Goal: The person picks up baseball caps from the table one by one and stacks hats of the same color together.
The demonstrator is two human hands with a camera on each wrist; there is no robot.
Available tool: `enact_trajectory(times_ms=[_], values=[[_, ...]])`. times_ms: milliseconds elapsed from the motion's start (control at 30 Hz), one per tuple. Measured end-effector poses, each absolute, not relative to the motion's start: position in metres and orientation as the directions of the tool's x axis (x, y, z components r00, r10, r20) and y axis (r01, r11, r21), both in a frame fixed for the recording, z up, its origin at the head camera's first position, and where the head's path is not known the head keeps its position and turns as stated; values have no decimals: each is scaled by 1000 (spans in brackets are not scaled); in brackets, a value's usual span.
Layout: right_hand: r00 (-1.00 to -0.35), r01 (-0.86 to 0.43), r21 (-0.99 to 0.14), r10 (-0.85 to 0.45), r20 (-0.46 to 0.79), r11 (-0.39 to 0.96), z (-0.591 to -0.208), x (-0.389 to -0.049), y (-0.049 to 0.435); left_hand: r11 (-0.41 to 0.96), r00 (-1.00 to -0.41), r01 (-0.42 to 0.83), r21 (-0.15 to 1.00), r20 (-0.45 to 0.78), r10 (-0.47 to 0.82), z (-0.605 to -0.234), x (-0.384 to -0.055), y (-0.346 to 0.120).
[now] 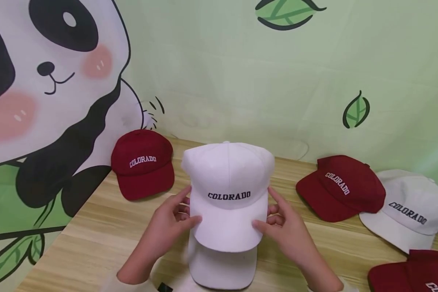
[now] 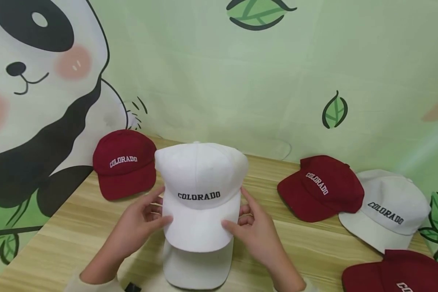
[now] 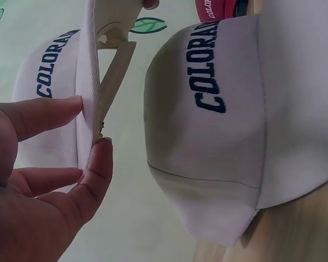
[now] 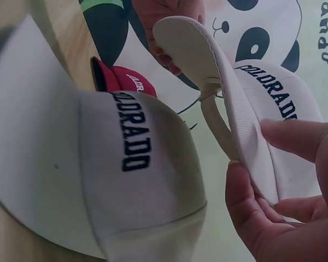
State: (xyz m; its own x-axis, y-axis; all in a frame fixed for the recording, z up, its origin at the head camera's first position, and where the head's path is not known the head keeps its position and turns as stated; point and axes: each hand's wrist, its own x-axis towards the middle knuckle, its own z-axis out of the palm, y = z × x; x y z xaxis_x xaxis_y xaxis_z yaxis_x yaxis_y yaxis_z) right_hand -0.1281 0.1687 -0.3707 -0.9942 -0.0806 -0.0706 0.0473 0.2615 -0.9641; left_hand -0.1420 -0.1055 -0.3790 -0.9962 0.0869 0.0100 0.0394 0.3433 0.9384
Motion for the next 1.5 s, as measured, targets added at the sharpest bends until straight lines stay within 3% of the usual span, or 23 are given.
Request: enact_trajectory(times_ms=[233,733,1167,1500], values=[[-996,46,-974,-63,-61,220,-383,-120,167,376,-998,13,927,-12,65,-383,-133,-106],[-991,130,-953,16,-131,275,-400,-110,162,409,-998,-34,912,-55,39,-396,-126,-105],[-984,180,-944,35,-177,275,-420,-104,161,403,-993,-47,914,-86,79,-417,-123,-107],[-972,227,-916,25,-232,332,-433,-101,163,479,-985,-60,876,-131,116,-429,-120,-106]])
